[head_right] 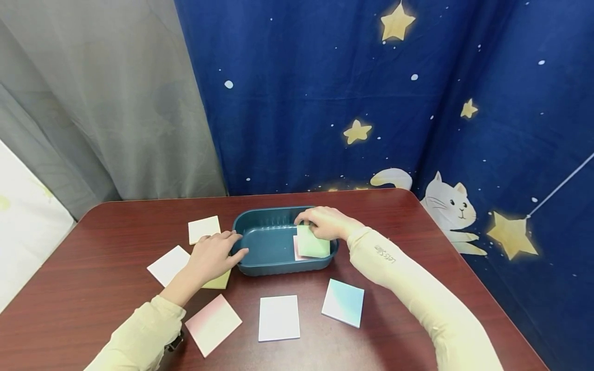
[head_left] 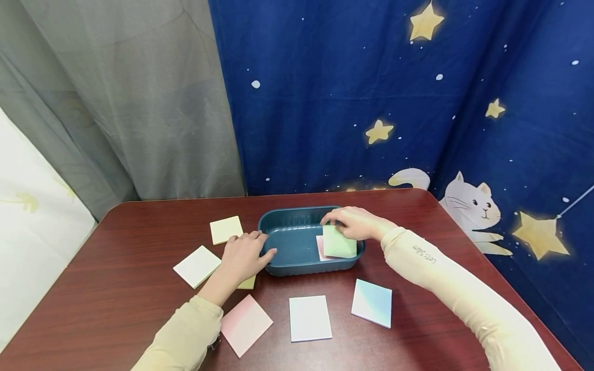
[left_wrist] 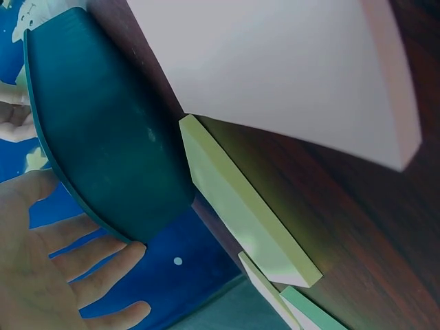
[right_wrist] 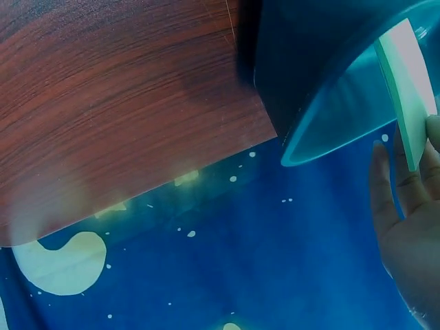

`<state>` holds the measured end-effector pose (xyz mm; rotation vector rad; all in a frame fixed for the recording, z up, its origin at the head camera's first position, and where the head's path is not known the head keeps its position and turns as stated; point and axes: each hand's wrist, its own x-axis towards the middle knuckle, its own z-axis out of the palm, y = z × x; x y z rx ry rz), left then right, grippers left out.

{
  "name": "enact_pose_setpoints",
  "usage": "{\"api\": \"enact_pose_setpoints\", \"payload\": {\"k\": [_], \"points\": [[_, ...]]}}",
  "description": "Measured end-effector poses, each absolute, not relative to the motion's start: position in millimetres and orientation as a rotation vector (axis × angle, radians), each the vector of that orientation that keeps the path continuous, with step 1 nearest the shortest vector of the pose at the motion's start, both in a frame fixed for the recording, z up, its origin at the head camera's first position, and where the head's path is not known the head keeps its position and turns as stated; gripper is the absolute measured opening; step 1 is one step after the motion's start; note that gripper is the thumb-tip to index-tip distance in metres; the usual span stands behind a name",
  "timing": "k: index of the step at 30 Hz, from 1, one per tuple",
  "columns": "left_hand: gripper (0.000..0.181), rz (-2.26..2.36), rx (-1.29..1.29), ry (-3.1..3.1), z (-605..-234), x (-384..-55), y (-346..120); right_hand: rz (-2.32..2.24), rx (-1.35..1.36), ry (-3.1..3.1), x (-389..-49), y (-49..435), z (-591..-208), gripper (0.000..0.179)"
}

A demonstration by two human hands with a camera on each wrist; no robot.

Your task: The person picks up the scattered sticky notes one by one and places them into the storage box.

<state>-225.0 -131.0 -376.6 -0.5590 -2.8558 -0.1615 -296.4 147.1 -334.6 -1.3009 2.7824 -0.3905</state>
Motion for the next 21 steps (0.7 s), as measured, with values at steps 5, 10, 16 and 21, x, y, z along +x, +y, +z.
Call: {"api": "enact_pose_setpoints", "payload": {"k": [5,10,16,21], "points": [[0.045,-0.162,-0.559,-2.858,-376.2,-224.7,-131.0,-0.396,-1.268,2.763,-298.9,146.2,-338.3,0.037],[0.046,-0.162,-0.561,-2.859,-376.3,-224.6,-130.9,-0.386,-1.250,2.770,-300.6,146.5,-341.7,0.037],[0.045,-0.161,-0.559,-2.860,-375.6,-224.5,-130.8,-0.356,-1.263,2.800,-303.9,146.7,-346.0,0.037],[0.046,-0.159,-0.561,-2.863,-375.2,-224.3,-131.0,-0.340,-1.246,2.814,-306.4,146.2,-348.5,0.037]]}}
